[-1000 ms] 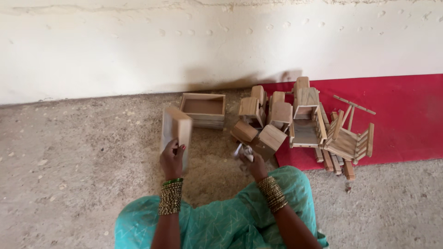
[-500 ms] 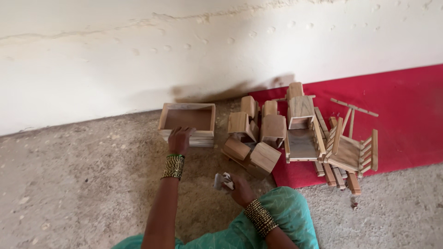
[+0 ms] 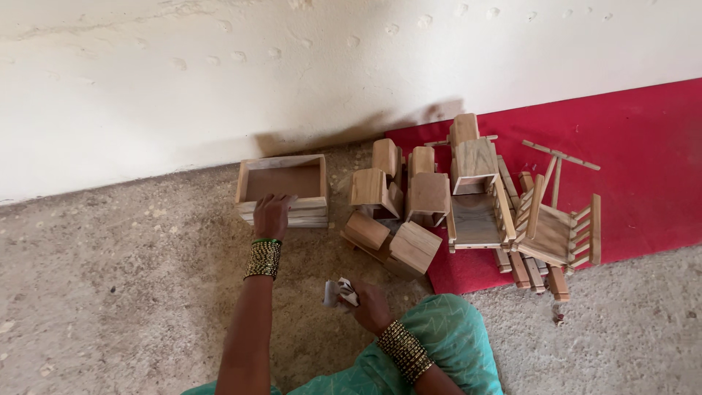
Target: The person sits on the floor and wipes small wooden toy furniture pieces one at a time with a cloth, turning each piece to clean its surfaces and setting it aside on a red mat with the other cleaned toys.
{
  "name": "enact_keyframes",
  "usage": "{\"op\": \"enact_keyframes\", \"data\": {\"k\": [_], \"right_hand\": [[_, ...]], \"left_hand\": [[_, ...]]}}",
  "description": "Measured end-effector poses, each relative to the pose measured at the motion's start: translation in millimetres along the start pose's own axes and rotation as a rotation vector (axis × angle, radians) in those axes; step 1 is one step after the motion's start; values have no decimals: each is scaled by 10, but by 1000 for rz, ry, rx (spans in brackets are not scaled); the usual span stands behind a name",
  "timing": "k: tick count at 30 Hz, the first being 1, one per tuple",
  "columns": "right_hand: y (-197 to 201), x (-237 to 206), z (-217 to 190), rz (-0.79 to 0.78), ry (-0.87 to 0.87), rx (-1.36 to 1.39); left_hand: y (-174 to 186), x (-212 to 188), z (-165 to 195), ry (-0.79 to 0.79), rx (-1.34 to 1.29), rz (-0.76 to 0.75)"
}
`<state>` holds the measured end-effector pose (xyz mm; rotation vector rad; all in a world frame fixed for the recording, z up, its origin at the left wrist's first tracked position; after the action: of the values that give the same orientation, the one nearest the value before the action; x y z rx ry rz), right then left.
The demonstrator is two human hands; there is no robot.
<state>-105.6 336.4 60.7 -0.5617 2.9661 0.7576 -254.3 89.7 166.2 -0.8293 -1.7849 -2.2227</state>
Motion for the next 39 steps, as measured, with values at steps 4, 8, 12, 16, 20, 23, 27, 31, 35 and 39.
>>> {"op": "enact_keyframes", "data": {"k": [4,8,12,16,20,23,27,31,35,39], "right_hand": [[17,-9,-20,20,44,-42],[35,-22,-56,30,80,-58],[36,-23,-69,27,91,-27],[25,-10,-45,19,76,-44],[18,-6,-20,-2,51,-43],[22,-14,-22,-8,25,22],[33,-11,-59,34,81,-5],[28,9,-47,-20,22,64],[32,4,-30,-9,48,42],[23,-7,-30,-40,28,104]], "left_hand": [[-48,-3,-62,-13,19,4],[-40,2,-102,12,-5,-36],[9,18,-72,-1,18,-67],[70,38,-37,-33,59,0],[168,-42,-209,266,37,169],[258,-198,-494,689,-137,244],[319,-329,-804,954,-770,293],[259,-308,-810,958,-1150,245],[174,-342,-740,1021,-1135,281],[156,-329,-762,1179,-743,96]]}}
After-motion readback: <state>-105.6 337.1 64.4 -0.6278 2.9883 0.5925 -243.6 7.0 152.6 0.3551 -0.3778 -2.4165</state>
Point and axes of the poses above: each hand's wrist, its own x-axis towards the middle knuckle, its own y-axis out of the back of the hand, z = x × y, the point moved 2 cm from there along x, towards the middle knuckle, and after that the axes turned 4 degrees about -y, right-handed, at the moved point
